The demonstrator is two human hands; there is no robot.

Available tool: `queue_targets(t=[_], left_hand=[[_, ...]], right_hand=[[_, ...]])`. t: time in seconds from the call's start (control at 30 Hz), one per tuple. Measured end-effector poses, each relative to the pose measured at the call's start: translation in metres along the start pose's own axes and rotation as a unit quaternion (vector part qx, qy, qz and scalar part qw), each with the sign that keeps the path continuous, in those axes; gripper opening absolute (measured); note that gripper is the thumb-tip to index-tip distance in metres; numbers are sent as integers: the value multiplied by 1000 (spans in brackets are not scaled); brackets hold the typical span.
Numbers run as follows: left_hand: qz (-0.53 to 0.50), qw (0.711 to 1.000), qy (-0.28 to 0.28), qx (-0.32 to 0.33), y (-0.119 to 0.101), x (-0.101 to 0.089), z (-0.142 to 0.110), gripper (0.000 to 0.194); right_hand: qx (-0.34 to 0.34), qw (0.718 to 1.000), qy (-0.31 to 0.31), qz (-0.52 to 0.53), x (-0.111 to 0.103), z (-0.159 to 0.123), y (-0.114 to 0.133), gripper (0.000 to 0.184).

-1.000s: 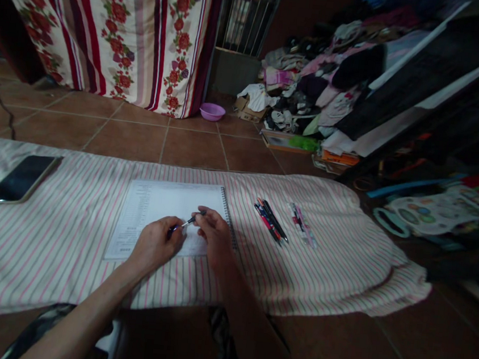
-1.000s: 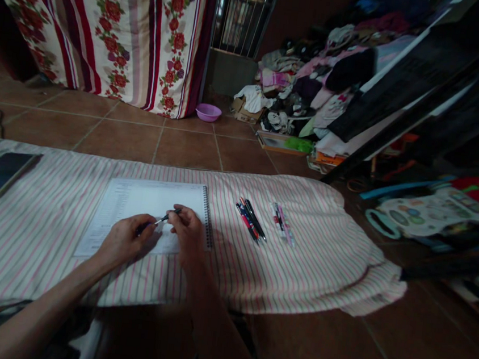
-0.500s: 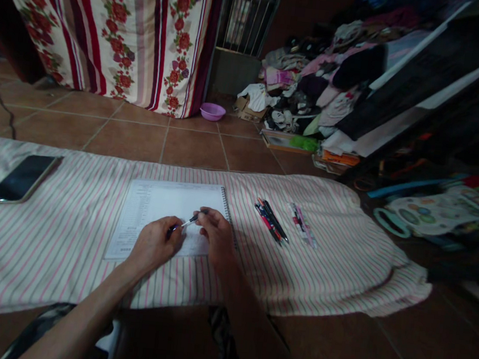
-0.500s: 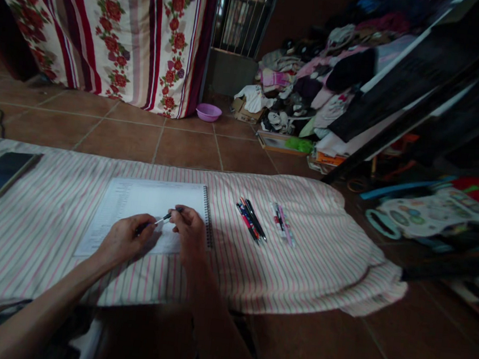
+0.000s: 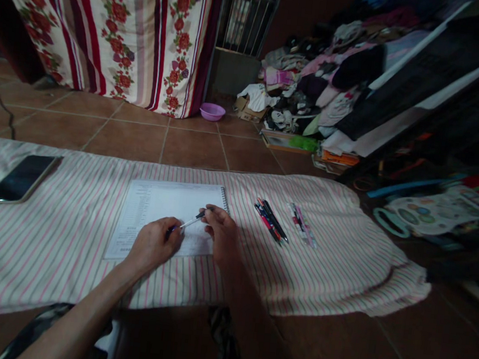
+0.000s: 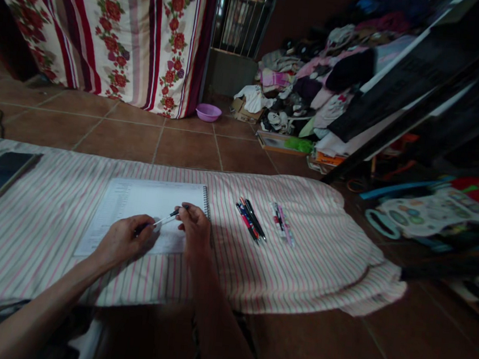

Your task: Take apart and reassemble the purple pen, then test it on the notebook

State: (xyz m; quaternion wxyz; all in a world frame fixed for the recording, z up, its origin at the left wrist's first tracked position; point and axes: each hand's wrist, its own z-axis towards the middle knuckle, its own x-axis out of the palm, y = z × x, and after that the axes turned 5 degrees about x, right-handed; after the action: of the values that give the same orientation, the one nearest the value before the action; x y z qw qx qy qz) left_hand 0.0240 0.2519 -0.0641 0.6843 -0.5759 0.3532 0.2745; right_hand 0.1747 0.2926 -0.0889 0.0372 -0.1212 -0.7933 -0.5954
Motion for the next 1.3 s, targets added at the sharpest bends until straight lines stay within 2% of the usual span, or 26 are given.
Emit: queue_targets(t=[0.27,0.57,0.77,0.87,1.07,1.2,1.3], left_hand=[[20,1000,1,2,2,-1,0,25],[13,1000,4,-11,4,-2,-1,26],[19,1000,-5,-2,7,0,-1,25],[17,1000,-8,0,8,1,-1,25],[9,1000,-17,-3,9,0,0,25],[12,1000,-16,-7,9,0,0,25],[13,1000,-18,-5,9,-1,0,25]], right_hand=[[11,998,-22,51,-11,9,5,31],[-23,991,-69,113,-31,25,11,30],[-53,992,-81,84,-41,33,9,28],[-72,994,-74,40,-42,36,5,28],[-126,979,-64,-146,-43,43,-5,29],[-178,947,-53,-262,-43,39,-6,23],[-244,906,-67,-340,-41,33,-4,19]])
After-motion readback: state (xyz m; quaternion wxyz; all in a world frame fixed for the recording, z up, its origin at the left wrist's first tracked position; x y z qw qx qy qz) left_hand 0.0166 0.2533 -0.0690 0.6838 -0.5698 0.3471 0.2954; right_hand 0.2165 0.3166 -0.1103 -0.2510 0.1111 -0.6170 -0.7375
